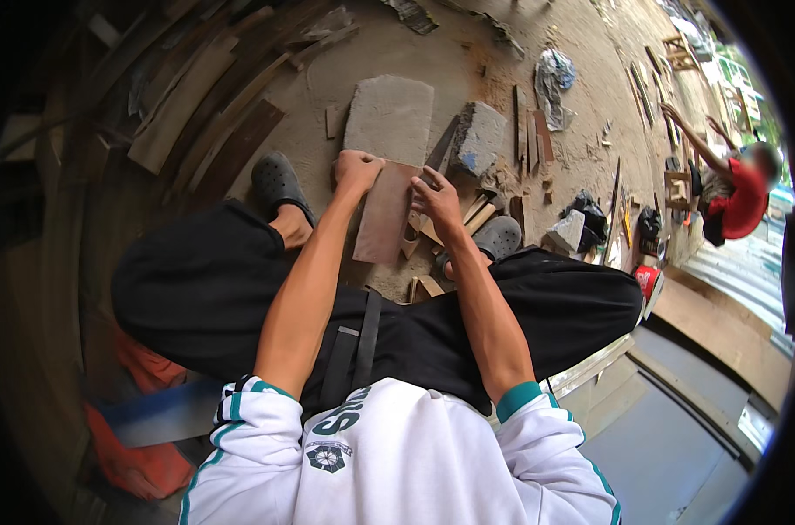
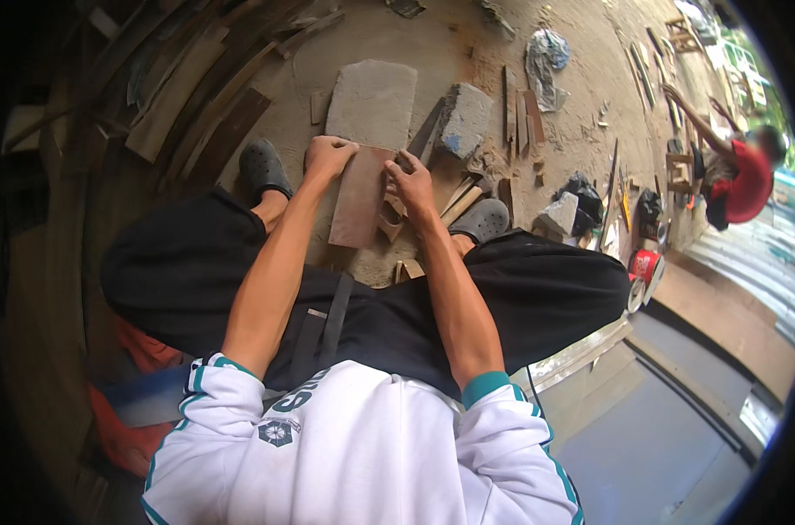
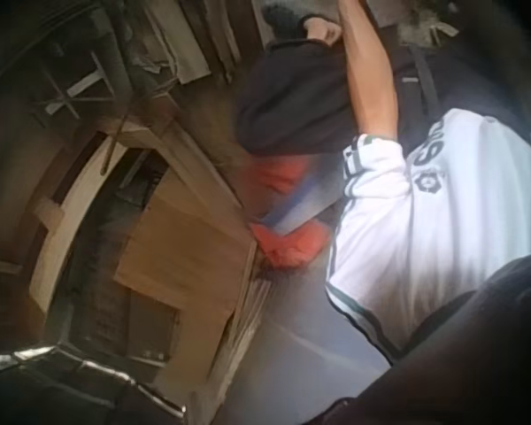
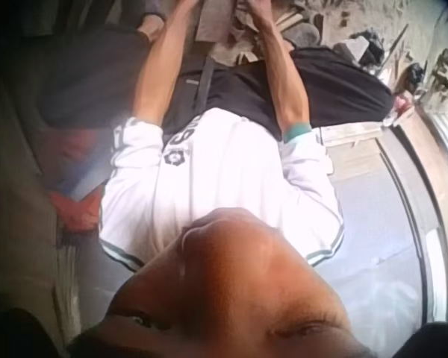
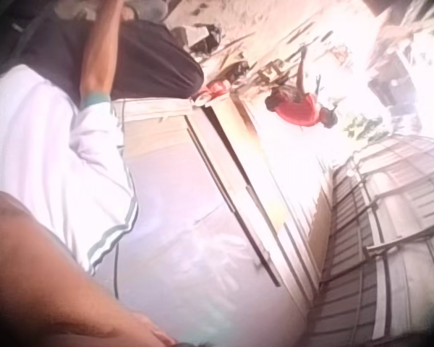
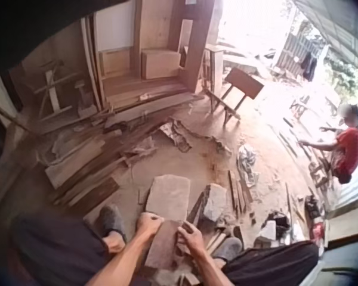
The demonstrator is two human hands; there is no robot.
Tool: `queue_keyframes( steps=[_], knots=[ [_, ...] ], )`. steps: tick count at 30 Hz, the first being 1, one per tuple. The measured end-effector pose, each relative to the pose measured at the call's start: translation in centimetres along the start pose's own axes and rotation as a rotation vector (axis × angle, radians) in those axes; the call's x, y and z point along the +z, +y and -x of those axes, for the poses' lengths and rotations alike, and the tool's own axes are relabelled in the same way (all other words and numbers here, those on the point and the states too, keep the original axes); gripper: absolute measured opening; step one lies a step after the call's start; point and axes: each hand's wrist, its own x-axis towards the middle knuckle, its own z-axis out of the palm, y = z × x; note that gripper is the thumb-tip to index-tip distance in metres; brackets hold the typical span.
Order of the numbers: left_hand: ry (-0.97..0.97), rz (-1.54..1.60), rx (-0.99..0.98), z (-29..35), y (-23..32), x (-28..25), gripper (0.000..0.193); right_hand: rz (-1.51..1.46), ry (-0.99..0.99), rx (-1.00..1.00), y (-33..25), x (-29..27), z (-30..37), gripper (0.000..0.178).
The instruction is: The person assembles a small wooden frame by hand, using a hammer to drive nails into the joints. They repeatedly align the pieces, hammer nails, and adjust the frame while sitting on the floor.
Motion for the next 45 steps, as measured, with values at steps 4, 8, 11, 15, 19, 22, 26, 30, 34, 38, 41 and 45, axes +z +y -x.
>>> queue_keyframes(
  steps=[4,8,11,15,19,22,26,30,34,38,41,45],
  knots=[
    [0.03,0.005,0.025,0.1,-0.2,0.6,0.032,-0.086,-0.004,0.029,0.5,-1.3,1.0,0.069],
    [0.127,0.001,0.097,0.9,0.0,1.5,0.033,-0.119,0.009,0.071,1.3,-2.8,1.7,0.068],
    [0.175,-0.045,0.099,0.5,-0.2,1.2,0.043,-0.158,0.027,0.086,1.5,-2.3,1.9,0.063],
    [0.367,-0.118,0.297,0.9,2.1,2.1,0.045,-0.158,0.076,0.083,1.8,-3.2,1.9,0.057],
    [0.342,-0.059,0.558,2.1,7.2,4.1,0.036,-0.19,0.134,0.086,1.6,-5.5,2.9,0.048],
    [0.279,-0.003,0.698,3.5,11.0,6.9,0.036,-0.199,0.14,0.11,-0.1,-8.6,3.9,0.038],
    [-0.042,-0.034,0.763,5.6,14.1,10.9,0.041,-0.02,0.203,0.154,-1.0,-16.4,2.5,0.027],
    [-0.302,-0.195,0.71,6.0,14.6,14.6,0.049,0.321,0.351,0.176,-0.6,-22.6,0.9,0.035],
    [-0.45,-0.396,0.708,3.1,15.5,19.5,0.061,0.657,0.399,0.142,0.3,-29.4,-3.4,0.043],
    [-0.473,-0.676,0.683,-0.9,17.1,24.2,0.077,0.753,0.446,0.159,0.9,-33.8,-7.9,0.039],
    [-0.388,-0.777,0.652,-3.3,17.2,27.2,0.085,0.776,0.5,0.2,0.3,-36.3,-10.6,0.041],
    [-0.315,-0.937,0.525,-4.6,18.6,30.0,0.09,0.769,0.645,0.171,1.1,-41.9,-14.8,0.044]
  ],
)
